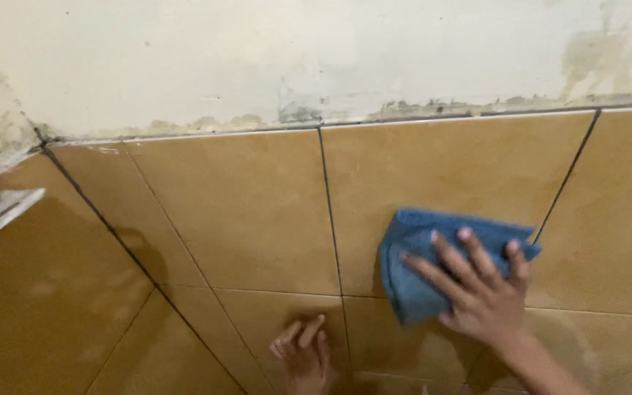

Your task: The recorder is scrubbing bathroom wall tiles with a cloth and water from a bucket.

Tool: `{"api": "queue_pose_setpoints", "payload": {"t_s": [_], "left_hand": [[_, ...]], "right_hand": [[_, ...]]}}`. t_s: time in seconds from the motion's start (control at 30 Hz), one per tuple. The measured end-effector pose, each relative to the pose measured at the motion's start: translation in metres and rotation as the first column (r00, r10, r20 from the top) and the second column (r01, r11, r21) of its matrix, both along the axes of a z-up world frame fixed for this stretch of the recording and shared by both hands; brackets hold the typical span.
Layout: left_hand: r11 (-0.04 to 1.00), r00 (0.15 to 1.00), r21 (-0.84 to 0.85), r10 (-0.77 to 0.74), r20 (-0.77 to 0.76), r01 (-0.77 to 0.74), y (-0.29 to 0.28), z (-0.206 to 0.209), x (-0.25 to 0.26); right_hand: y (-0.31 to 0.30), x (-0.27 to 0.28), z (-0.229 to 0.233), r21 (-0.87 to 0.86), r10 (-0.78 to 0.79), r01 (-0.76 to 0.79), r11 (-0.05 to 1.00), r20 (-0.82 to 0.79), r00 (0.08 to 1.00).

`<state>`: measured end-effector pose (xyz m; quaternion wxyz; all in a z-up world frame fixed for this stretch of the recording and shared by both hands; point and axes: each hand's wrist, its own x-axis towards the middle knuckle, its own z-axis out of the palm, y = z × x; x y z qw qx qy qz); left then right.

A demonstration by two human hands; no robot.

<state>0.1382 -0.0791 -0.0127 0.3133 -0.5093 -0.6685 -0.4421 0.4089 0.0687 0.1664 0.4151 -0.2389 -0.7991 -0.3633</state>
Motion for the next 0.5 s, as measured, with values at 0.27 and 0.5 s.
{"api": "queue_pose_setpoints", "payload": {"t_s": [0.27,0.5], "left_hand": [[0.996,0.999,0.073,0.048,-0.02,-0.046,-0.023,0.046,-0.044],[0.985,0.989,0.09,0.144,0.044,-0.147,-0.035,0.066,-0.084]], "right_hand": [[-0.048,-0.086,0.097,-0.114,0.017,-0.054,0.992,-0.302,0.953],[-0.07,-0.122,-0.099,0.204,-0.058,-0.016,0.979,0.351,0.935]]}}
